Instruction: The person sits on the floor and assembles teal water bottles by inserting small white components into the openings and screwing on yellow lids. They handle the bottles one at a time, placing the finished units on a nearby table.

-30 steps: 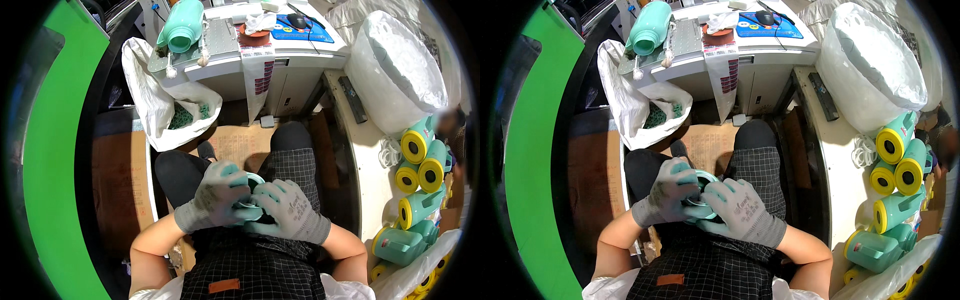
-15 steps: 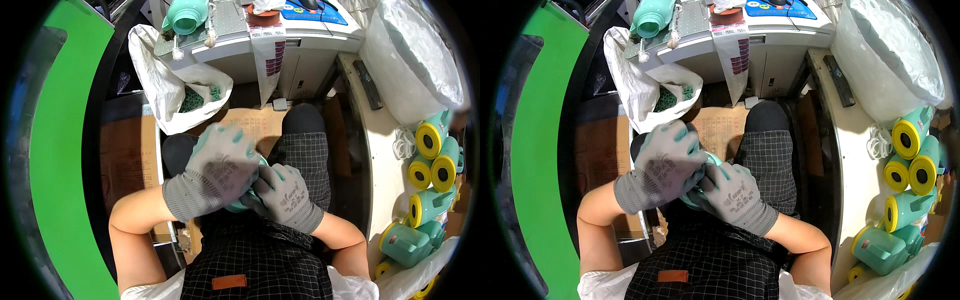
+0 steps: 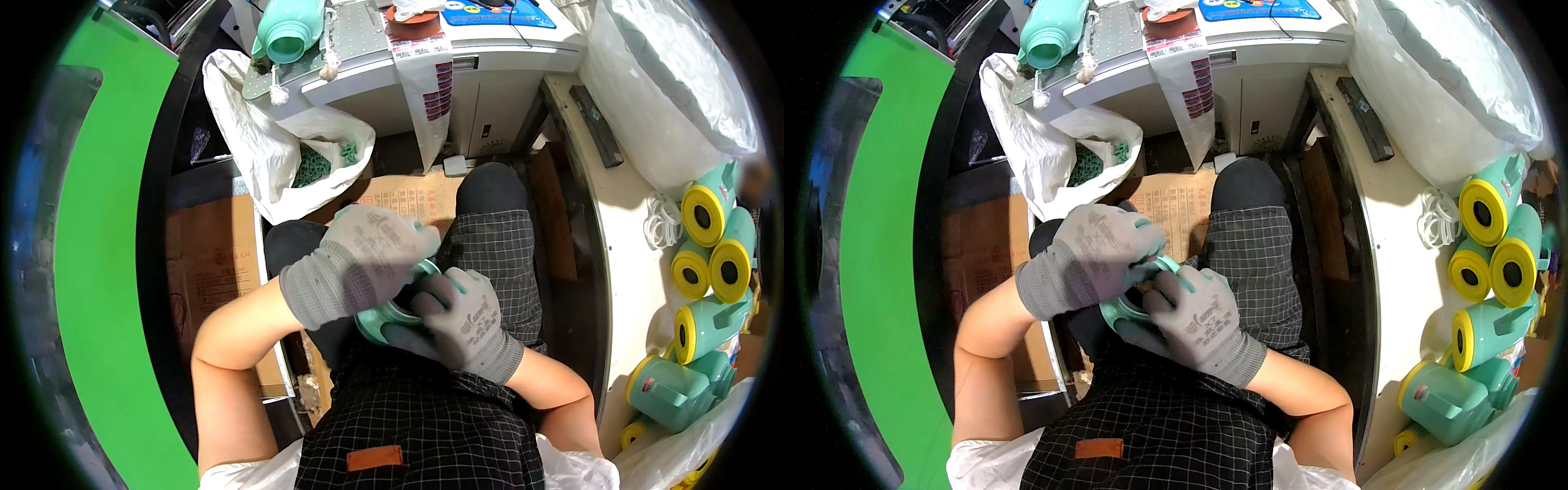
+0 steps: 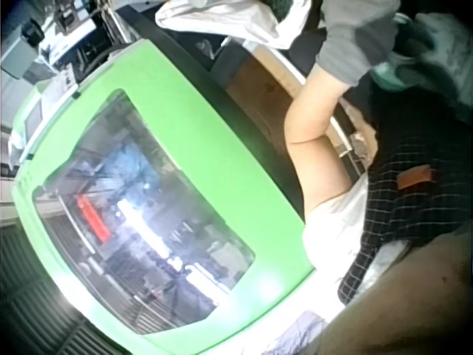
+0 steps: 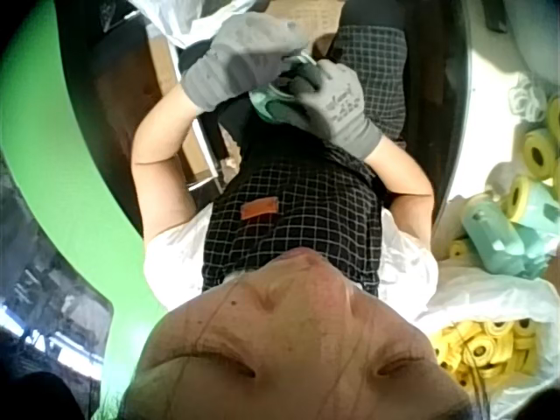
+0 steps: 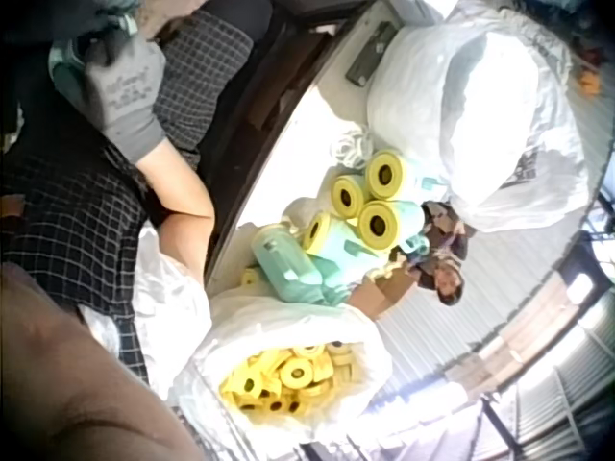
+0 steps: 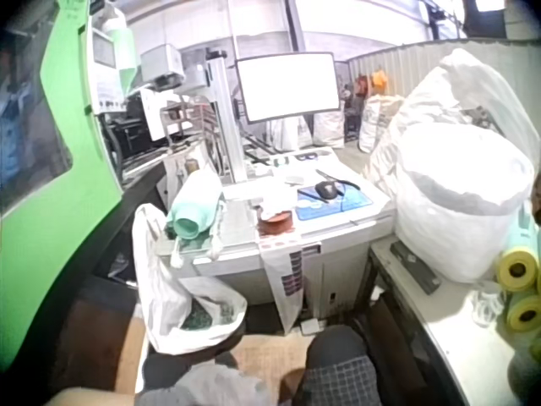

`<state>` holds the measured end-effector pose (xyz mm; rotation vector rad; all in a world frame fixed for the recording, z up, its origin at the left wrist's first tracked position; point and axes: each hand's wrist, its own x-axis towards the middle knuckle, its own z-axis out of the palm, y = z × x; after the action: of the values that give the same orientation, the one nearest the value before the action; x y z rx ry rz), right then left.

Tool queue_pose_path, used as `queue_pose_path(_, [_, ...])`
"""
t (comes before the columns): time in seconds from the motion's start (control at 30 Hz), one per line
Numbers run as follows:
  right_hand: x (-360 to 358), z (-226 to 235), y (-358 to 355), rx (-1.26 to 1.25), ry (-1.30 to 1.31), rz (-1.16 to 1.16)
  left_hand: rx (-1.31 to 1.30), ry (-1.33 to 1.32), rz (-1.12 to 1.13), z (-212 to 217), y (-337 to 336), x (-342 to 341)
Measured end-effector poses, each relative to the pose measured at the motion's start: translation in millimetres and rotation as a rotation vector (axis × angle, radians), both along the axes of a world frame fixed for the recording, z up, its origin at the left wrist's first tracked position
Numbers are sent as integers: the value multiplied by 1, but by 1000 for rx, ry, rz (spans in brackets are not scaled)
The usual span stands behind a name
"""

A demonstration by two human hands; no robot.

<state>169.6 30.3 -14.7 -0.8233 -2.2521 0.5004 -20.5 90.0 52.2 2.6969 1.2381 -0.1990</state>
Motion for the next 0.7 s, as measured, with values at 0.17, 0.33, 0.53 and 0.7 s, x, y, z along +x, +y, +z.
queue_pose_path(0.17, [49, -22, -24, 45, 230, -52, -419, -945, 319, -80, -3, -44])
queue_pose_path(0.33, [90, -2, -63, -735, 230, -436, -275, -835, 243, -91, -52, 4])
queue_pose_path(0.53, [141, -19, -60, -1350, 698, -494, -17, -1053, 45, -59, 27, 18])
queue_pose_path(0.7, [148, -36, -54, -755, 1186, -693, -179, -1388, 787, -129, 177, -2])
